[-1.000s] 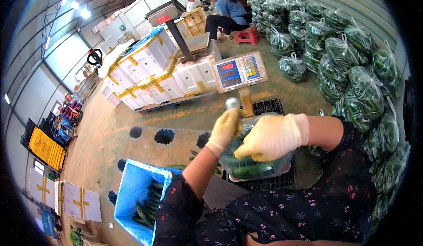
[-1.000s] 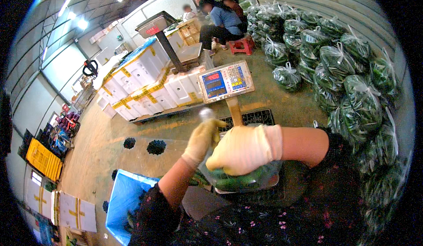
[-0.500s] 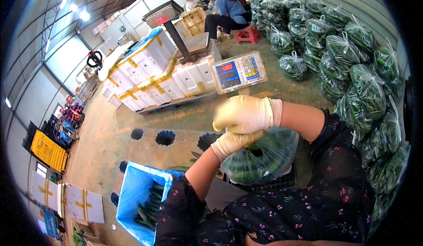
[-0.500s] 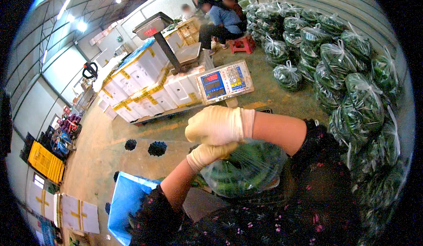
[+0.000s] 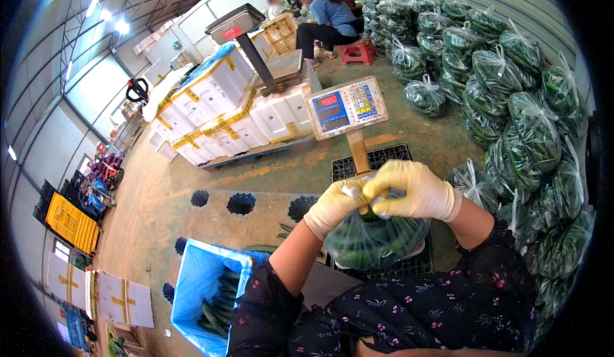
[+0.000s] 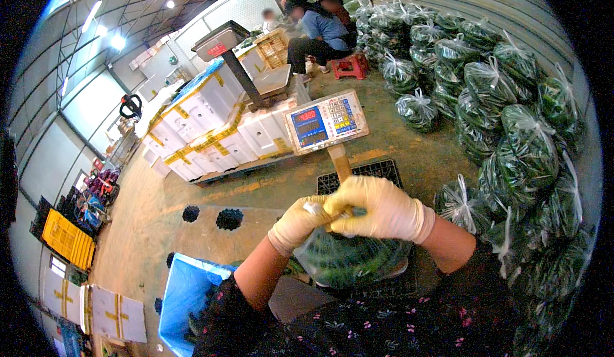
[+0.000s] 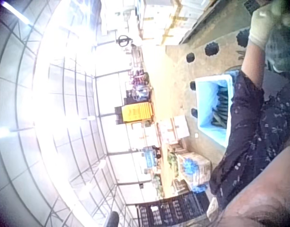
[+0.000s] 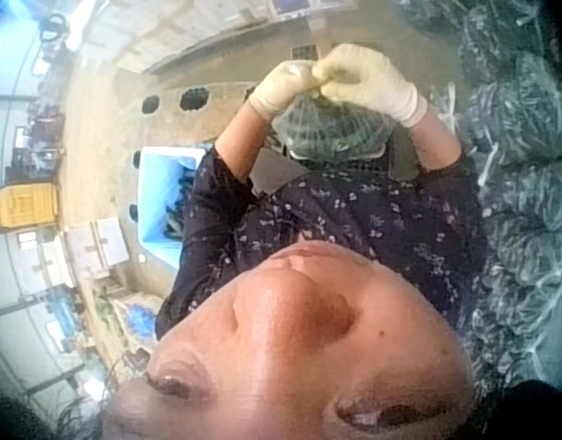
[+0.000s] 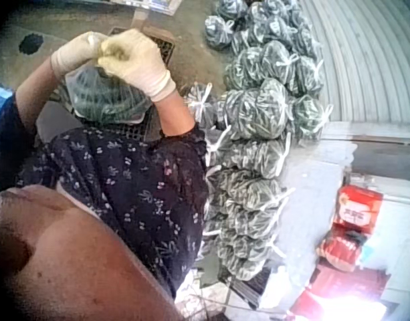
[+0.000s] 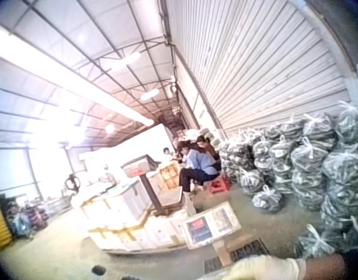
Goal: The person wears gloves and transfers cucumbers from a large blue crate into a plastic bag resting on a scale. They count and place the cucumbers into the bag, then twist the top of the bag and secure it with a plastic fastener before placing the bag on a pile with others.
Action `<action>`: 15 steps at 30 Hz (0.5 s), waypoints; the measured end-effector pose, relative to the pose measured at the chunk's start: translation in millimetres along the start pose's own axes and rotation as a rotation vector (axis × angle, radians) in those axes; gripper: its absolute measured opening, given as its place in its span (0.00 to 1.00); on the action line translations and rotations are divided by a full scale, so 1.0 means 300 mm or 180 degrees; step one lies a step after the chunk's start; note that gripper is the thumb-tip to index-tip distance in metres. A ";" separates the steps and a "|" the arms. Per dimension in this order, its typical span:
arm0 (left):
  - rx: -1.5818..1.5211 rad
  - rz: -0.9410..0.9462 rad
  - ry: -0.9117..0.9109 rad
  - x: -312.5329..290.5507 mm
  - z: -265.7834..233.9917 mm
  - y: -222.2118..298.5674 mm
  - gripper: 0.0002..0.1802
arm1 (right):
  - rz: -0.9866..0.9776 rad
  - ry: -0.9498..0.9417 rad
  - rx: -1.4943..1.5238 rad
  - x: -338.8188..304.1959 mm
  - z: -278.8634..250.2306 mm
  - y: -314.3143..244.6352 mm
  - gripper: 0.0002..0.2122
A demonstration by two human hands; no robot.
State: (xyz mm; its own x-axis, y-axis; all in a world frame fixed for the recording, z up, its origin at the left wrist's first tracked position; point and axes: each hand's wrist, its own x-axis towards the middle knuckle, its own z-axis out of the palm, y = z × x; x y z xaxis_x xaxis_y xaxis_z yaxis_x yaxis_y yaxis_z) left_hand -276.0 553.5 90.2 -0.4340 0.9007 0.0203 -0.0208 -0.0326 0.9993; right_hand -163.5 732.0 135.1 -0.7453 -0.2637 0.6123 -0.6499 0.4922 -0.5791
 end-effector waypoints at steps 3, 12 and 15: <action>0.0895 0.0321 0.0118 0.002 0.045 0.012 0.13 | 0.0326 0.0456 0.0453 0.039 0.024 0.124 0.12; 0.5360 0.2124 0.0980 0.024 0.080 0.058 0.13 | 0.2245 -0.0824 0.3677 0.054 0.165 0.364 0.22; 0.5529 0.2461 0.1316 0.027 0.054 0.066 0.11 | 0.1834 -0.0089 0.3107 0.071 0.182 0.330 0.13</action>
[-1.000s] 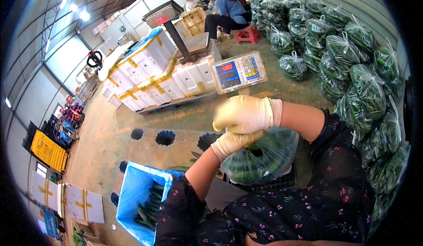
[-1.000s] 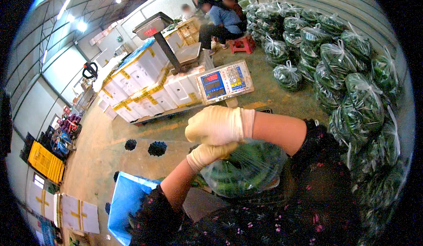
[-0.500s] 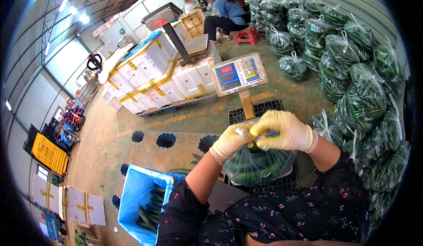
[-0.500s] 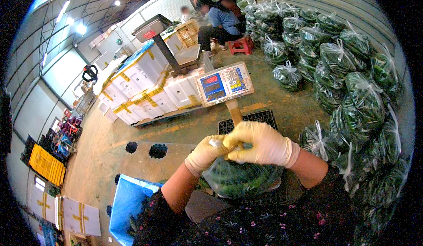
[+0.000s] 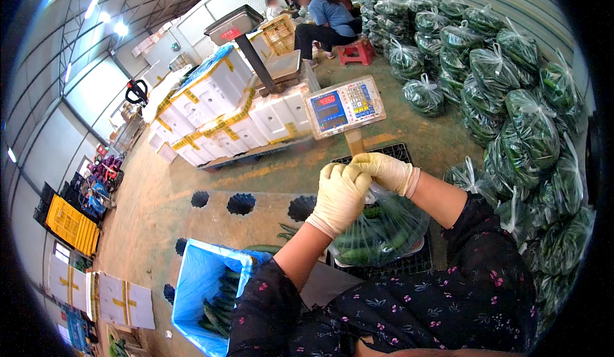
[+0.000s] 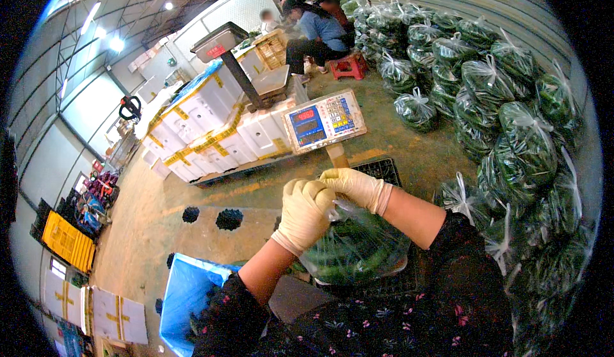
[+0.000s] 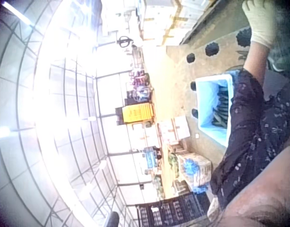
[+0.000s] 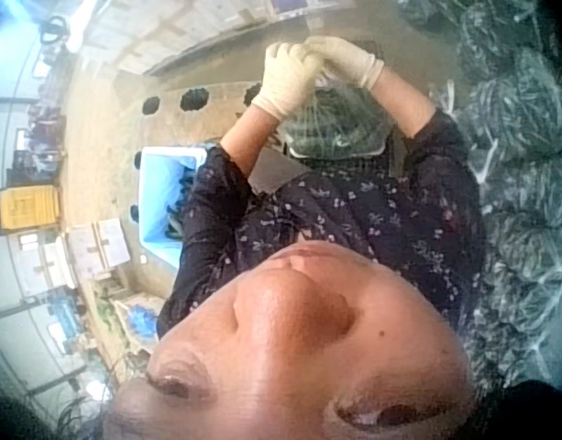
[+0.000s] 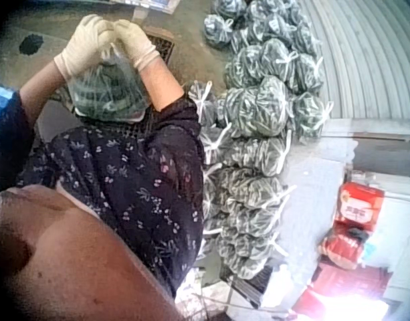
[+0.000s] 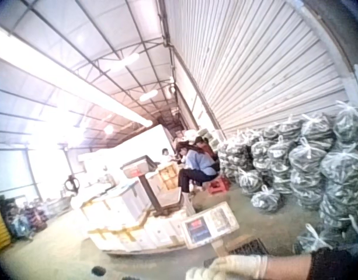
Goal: The person wears gloves and transfers cucumbers from a large blue crate into a plastic bag resting on a scale. They count and place the cucumbers into the bag, then twist the top of the bag and secure it with a plastic fastener before placing the bag on a pile with others.
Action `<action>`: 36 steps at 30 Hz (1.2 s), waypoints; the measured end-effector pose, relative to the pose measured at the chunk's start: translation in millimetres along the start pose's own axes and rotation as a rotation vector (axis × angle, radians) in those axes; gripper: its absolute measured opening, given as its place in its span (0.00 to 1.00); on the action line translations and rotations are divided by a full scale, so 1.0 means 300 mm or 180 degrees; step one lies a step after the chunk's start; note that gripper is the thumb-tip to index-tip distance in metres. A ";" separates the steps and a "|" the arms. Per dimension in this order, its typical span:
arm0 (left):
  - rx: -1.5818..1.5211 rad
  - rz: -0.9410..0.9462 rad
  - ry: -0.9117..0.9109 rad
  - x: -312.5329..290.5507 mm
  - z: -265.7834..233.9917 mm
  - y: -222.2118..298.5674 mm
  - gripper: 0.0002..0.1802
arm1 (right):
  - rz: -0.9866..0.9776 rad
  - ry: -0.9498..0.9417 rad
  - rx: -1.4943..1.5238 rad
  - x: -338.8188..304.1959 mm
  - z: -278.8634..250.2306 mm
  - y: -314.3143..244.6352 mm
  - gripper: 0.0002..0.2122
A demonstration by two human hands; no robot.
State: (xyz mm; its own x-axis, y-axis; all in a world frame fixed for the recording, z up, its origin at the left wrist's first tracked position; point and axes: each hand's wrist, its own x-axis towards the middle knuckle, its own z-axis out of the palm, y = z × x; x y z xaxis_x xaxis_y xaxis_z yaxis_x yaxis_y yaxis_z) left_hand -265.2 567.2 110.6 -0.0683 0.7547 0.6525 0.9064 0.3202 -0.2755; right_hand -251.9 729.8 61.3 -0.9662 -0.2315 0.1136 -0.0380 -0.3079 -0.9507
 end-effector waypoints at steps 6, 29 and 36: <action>0.0009 -0.0215 -0.0805 0.015 -0.035 0.006 0.11 | -0.1910 0.1431 -0.3479 -0.090 0.094 -0.148 0.08; -0.5344 -0.3541 0.0039 -0.289 0.178 -0.020 0.15 | -0.0924 0.1342 0.1653 -0.060 0.032 -0.001 0.05; -0.6591 -0.3706 0.0726 -0.095 0.070 -0.025 0.27 | -0.0874 0.0763 0.1335 -0.054 0.031 -0.151 0.05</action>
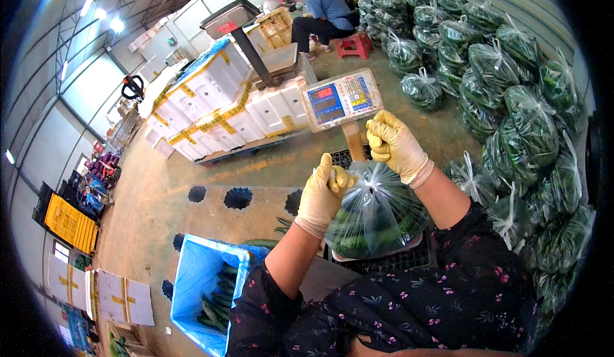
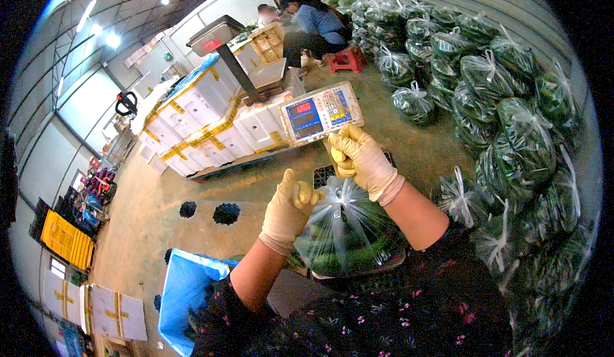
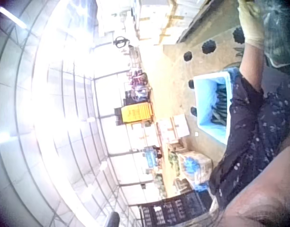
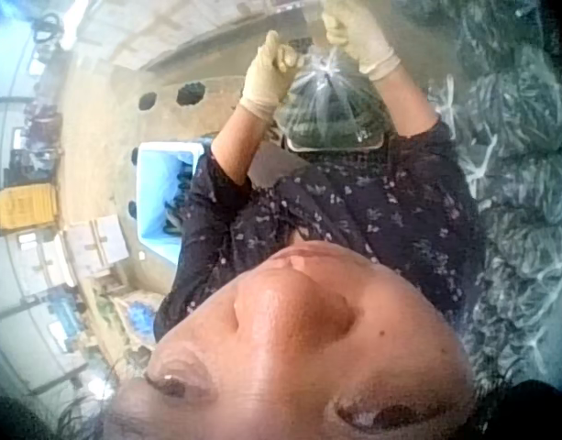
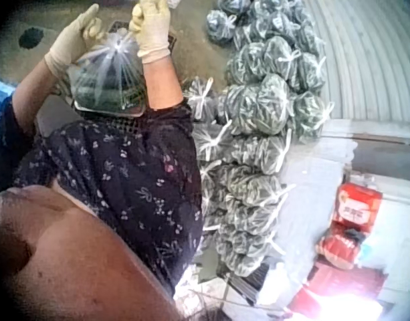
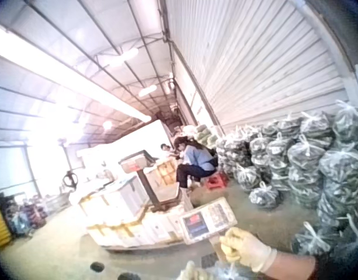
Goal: The person wears gloves and transfers cucumbers from a large blue crate into a plastic bag resting on a scale. They count and place the cucumbers into the bag, then twist the top of the bag and secure it with a plastic fastener before placing the bag on a pile with others.
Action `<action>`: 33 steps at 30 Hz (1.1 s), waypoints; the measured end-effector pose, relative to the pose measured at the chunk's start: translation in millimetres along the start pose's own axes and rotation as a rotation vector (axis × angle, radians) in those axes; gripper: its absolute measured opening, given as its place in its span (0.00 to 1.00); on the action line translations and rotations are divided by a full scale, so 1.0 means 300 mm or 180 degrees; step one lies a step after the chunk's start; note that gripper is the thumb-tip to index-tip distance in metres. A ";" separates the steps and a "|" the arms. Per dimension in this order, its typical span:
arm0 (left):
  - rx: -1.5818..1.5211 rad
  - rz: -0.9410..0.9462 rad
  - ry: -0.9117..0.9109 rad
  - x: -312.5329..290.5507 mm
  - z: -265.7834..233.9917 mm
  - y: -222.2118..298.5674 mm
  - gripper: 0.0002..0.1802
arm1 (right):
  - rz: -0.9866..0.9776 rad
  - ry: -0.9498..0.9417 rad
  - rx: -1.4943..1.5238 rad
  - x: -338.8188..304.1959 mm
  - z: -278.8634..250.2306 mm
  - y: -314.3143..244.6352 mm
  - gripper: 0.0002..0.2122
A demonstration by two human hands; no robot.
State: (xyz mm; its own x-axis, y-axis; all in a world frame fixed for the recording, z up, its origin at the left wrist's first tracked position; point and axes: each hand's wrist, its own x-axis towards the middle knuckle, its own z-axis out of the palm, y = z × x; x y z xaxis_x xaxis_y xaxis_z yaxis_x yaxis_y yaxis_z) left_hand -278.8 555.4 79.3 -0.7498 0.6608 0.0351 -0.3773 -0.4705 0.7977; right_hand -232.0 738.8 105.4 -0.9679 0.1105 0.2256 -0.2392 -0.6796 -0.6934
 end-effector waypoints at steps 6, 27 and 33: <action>0.0088 -0.0655 0.0097 -0.057 -0.154 -0.083 0.29 | 0.0665 0.0607 -0.0498 -0.052 -0.230 0.080 0.08; 0.1490 -0.0955 -0.0318 0.001 -0.133 -0.080 0.16 | -0.2260 -0.0192 -0.3351 -0.163 -0.013 0.151 0.08; 0.3147 -0.0761 -0.0278 -0.010 -0.049 -0.069 0.16 | -0.1668 -0.0322 -0.4403 -0.149 0.033 0.164 0.14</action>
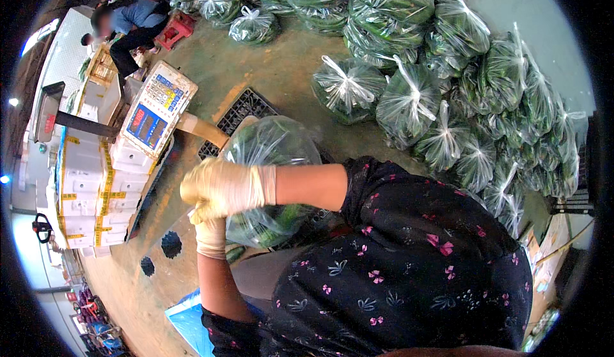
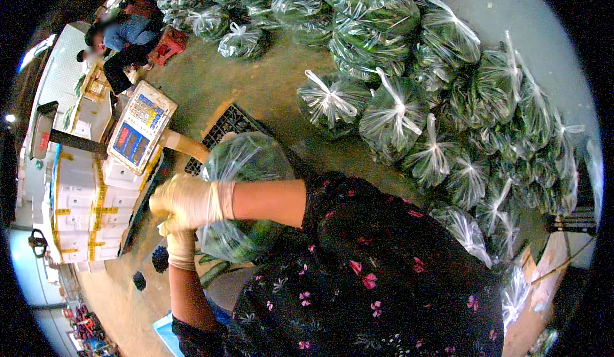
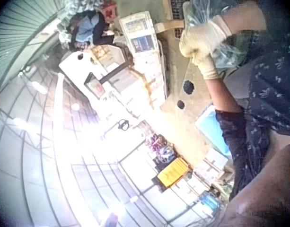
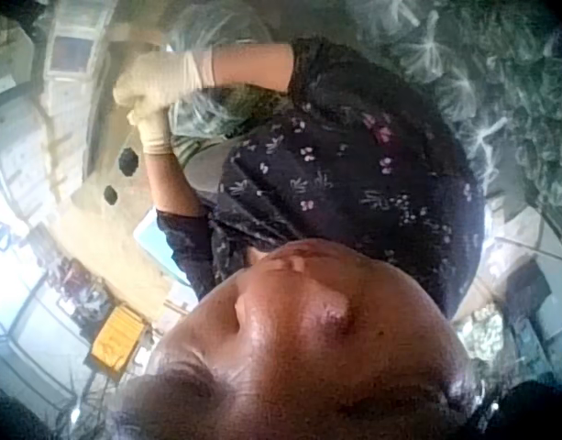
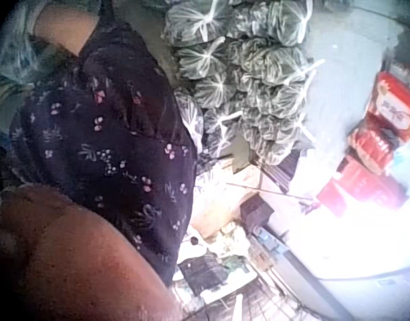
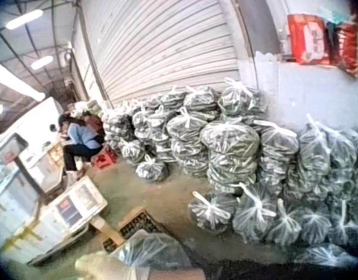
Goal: The person wears gloves and transfers cucumbers from a large blue crate into a plastic bag resting on a scale. They count and place the cucumbers into the bag, then twist the top of the bag and secure it with a plastic fastener before placing the bag on a pile with others.
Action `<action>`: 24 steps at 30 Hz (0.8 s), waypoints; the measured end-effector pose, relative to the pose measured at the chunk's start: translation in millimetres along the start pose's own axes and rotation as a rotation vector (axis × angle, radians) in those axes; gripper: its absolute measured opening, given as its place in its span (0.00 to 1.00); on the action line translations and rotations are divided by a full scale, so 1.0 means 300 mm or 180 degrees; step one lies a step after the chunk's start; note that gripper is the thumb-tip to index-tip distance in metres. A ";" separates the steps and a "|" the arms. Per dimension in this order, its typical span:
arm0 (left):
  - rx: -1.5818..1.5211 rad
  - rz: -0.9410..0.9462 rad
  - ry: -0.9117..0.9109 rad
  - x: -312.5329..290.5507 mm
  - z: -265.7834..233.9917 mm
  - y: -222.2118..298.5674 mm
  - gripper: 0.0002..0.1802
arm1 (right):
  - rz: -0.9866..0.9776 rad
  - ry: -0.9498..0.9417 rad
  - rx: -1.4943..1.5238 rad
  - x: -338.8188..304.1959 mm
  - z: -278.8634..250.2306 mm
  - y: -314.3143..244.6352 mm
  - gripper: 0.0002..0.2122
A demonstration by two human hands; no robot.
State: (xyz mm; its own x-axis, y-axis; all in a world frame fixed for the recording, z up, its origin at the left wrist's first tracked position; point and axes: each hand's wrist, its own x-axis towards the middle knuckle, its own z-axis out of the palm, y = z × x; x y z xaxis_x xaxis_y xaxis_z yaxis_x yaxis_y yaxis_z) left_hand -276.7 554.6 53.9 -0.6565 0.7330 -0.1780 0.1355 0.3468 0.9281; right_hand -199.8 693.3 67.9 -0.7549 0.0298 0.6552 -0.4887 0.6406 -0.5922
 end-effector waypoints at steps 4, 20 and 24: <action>-0.0811 -0.0257 0.0212 -0.010 0.028 0.037 0.20 | 0.0468 -0.0287 0.1027 -0.059 -0.056 0.120 0.19; -0.0523 0.0096 0.0093 -0.050 0.048 0.004 0.12 | 0.0898 0.0668 0.1534 -0.185 -0.147 0.189 0.09; 0.0428 0.0790 0.0491 -0.018 0.110 0.027 0.16 | 0.1241 0.0616 0.3446 -0.176 -0.106 0.231 0.12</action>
State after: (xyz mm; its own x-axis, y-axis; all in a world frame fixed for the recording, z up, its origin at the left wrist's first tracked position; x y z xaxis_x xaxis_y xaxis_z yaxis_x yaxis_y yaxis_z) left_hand -247.5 572.8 51.6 -0.6946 0.7110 0.1096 0.3956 0.2502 0.8837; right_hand -179.9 760.4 7.2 -0.9026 0.2565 0.3457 -0.4265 -0.4243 -0.7987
